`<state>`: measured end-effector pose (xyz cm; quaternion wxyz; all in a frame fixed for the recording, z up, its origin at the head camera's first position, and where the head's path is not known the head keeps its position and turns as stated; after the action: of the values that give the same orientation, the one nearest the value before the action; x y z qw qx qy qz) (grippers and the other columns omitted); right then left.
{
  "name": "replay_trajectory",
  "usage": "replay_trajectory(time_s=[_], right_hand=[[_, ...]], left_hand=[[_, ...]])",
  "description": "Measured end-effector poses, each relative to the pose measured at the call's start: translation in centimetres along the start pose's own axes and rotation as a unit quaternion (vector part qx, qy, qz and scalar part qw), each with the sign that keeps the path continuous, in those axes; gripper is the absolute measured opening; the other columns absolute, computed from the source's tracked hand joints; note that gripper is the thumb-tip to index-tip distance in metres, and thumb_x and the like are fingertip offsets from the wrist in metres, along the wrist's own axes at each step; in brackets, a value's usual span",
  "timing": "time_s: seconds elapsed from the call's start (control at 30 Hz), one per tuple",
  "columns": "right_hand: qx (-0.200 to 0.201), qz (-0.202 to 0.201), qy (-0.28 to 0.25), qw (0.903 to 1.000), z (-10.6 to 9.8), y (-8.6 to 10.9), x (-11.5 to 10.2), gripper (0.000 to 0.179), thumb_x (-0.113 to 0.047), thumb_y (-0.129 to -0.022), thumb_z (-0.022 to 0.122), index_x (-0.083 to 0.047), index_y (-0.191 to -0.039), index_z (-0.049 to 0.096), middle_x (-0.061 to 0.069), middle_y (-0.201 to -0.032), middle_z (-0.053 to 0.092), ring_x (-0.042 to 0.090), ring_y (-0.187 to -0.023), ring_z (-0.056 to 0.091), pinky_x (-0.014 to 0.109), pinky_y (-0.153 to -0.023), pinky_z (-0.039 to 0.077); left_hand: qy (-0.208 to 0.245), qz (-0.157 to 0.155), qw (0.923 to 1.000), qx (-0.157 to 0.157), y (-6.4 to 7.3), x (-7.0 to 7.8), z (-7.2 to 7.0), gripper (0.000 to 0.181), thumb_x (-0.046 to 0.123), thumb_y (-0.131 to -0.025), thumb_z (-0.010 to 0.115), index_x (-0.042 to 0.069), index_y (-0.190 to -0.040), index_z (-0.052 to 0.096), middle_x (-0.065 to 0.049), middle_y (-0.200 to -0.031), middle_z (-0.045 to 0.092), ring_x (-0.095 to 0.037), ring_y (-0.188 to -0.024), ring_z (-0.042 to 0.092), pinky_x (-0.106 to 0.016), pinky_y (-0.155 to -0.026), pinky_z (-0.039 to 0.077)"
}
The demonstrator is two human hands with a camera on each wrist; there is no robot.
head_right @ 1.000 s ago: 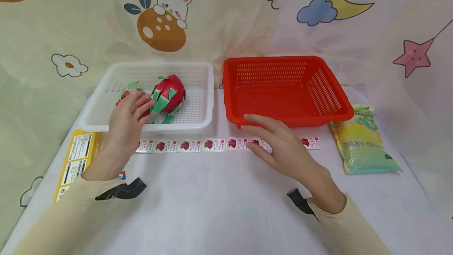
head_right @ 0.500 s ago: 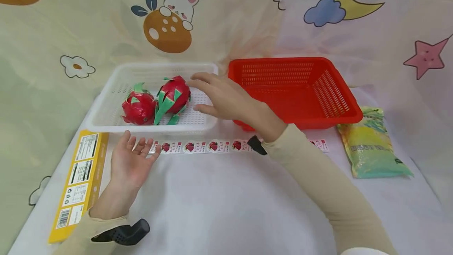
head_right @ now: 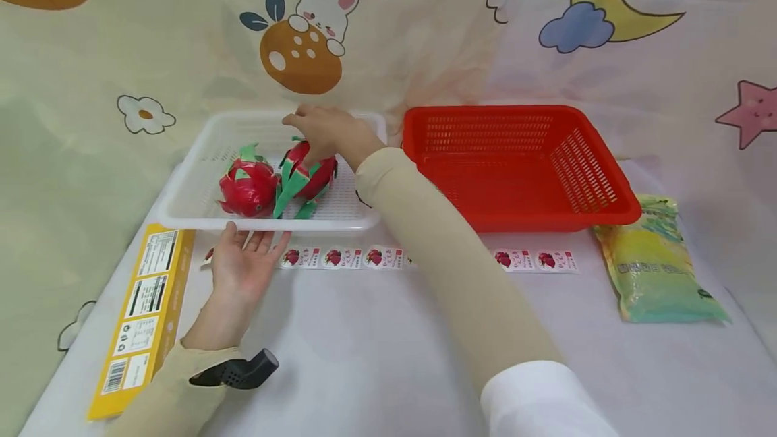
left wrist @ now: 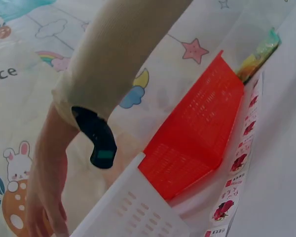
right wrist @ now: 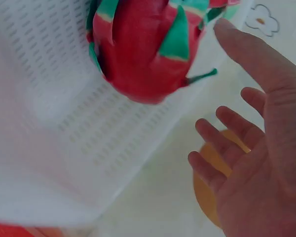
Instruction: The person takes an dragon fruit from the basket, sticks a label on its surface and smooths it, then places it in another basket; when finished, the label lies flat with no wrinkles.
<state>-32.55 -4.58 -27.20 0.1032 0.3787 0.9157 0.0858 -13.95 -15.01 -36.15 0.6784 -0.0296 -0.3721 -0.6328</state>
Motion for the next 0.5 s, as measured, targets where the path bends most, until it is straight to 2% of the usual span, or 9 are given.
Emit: replay_trajectory(time_s=[0.13,0.27,0.37,0.5], right_hand=[[-0.041,0.011,0.002,0.9991,1.7,-1.2,0.1,0.1,-0.036,-0.077,0.08,-0.028,-0.155,0.018,0.004,-0.161,0.016,0.026,-0.147,0.022,0.044,-0.112,0.039],[-0.072,0.017,0.018,0.9971,3.4,-1.5,-0.1,0.109,-0.036,-0.073,0.083,-0.03,-0.155,0.013,0.004,-0.163,0.005,0.027,-0.15,0.01,0.044,-0.113,0.038],[-0.071,0.024,0.037,0.9965,4.0,-1.4,-0.4,0.107,-0.034,-0.072,0.085,-0.032,-0.154,0.016,0.006,-0.161,0.009,0.028,-0.148,0.013,0.044,-0.107,0.044],[-0.053,0.04,0.064,0.9957,4.2,-1.3,-0.5,0.1,-0.034,-0.071,0.086,-0.033,-0.151,0.026,0.009,-0.154,0.02,0.029,-0.142,0.023,0.043,-0.1,0.05]], left_hand=[[0.007,0.001,1.0,-0.002,-0.1,-0.2,0.3,0.057,0.044,-0.103,0.031,0.026,-0.153,0.01,-0.002,-0.157,0.023,-0.018,-0.144,0.027,-0.041,-0.114,0.035],[-0.002,0.007,1.0,-0.001,-0.1,-0.3,0.4,0.056,0.044,-0.103,0.031,0.026,-0.152,0.01,-0.002,-0.157,0.023,-0.019,-0.143,0.028,-0.043,-0.112,0.038],[-0.01,0.014,0.9998,0.005,-0.1,-0.2,0.3,0.056,0.044,-0.104,0.031,0.026,-0.152,0.011,-0.002,-0.156,0.025,-0.019,-0.143,0.029,-0.043,-0.11,0.039],[-0.01,0.019,0.9997,0.012,-0.2,0.0,0.1,0.054,0.044,-0.104,0.03,0.026,-0.152,0.013,-0.003,-0.156,0.026,-0.019,-0.142,0.032,-0.044,-0.11,0.039]])
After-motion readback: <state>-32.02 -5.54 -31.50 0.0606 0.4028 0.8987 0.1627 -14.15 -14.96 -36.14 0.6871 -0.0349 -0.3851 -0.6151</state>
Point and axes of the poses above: each hand's wrist, its own y-axis away from the middle knuckle, its own z-axis out of the palm, x = y × z, the point moved 4 cm from there along -y, towards the middle knuckle
